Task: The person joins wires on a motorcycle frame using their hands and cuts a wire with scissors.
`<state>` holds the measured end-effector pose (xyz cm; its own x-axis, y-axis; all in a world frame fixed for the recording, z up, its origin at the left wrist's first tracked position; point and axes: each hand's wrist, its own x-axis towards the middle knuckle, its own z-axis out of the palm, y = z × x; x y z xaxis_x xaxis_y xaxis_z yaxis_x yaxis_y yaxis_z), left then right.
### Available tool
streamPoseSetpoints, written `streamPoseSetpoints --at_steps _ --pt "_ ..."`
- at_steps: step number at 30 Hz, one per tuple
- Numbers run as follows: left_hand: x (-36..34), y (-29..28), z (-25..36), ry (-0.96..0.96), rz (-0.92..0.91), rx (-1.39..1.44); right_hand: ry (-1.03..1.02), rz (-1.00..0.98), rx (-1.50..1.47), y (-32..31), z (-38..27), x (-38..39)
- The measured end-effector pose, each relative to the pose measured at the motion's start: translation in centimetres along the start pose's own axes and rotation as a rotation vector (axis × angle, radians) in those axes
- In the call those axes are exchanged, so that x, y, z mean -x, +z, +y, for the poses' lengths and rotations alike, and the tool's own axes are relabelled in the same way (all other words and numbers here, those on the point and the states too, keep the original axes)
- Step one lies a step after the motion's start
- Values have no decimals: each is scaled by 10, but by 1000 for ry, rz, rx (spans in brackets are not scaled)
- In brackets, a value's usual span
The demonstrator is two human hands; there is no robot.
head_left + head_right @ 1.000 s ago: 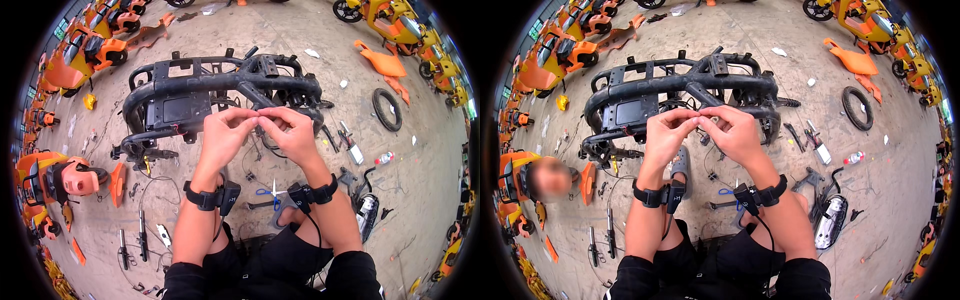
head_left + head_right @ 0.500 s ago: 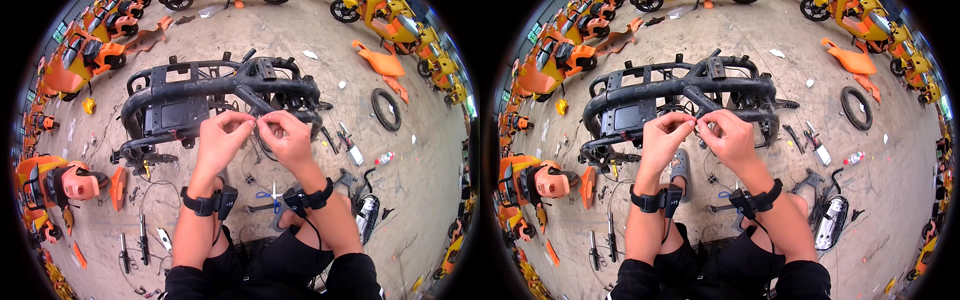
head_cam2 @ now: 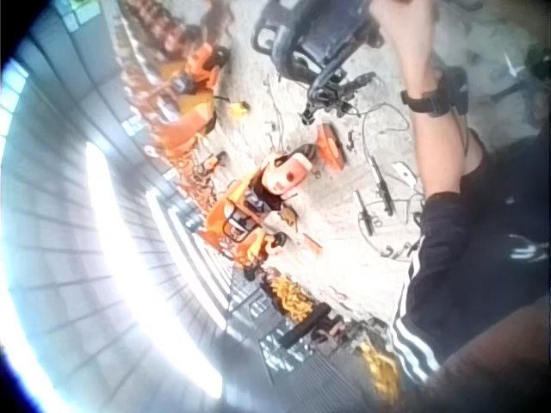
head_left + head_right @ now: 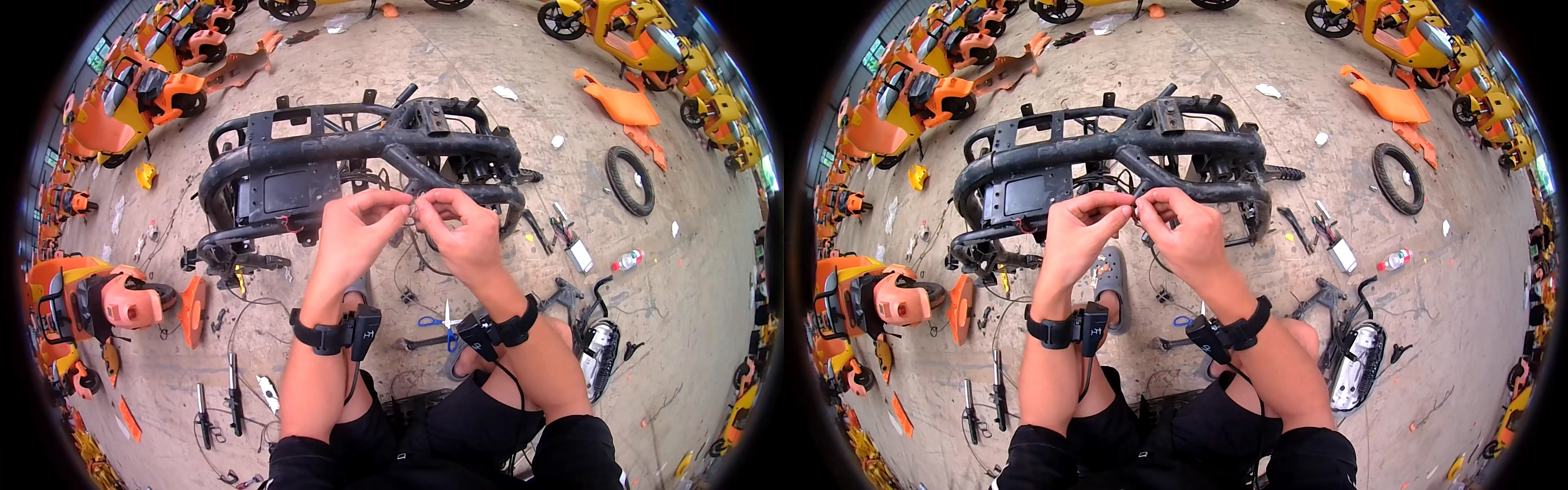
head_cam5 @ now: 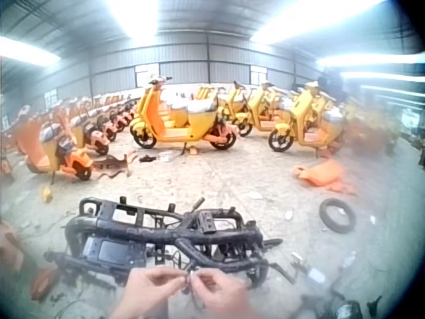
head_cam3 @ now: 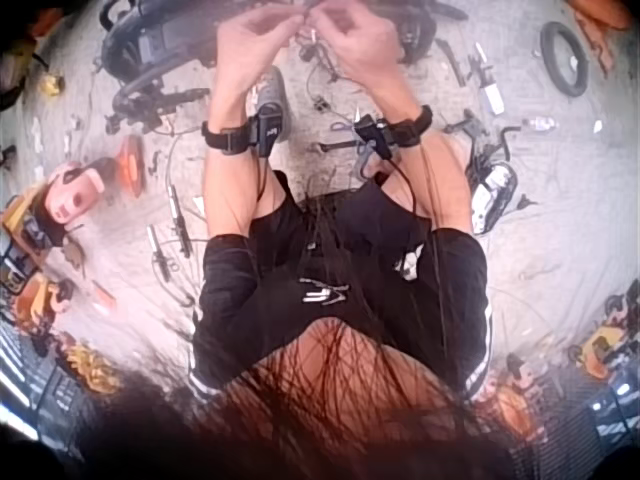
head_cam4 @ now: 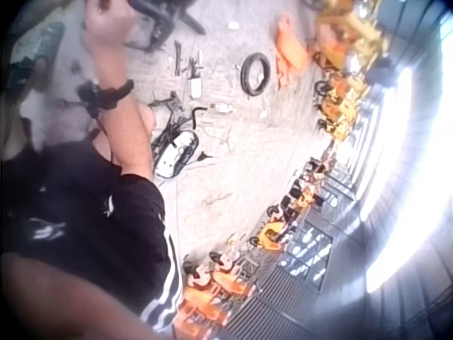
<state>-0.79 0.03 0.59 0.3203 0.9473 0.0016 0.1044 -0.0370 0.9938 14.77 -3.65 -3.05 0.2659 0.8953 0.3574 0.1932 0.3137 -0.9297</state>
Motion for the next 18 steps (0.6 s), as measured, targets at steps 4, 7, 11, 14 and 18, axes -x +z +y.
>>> streamPoseSetpoints --at_steps 4,7,11,14,18 --pt "4 2 7 -22 7 -47 10 14 13 5 0 2" --pt "5 2 9 -39 5 -63 -14 18 31 6 -2 1" --pt "5 2 6 -28 14 -87 -8 7 -3 6 -4 1" --pt "5 6 9 -42 64 -52 196 -32 -262 4 -5 1" --pt "3 4 4 23 128 30 270 -99 -434 1 -10 1"
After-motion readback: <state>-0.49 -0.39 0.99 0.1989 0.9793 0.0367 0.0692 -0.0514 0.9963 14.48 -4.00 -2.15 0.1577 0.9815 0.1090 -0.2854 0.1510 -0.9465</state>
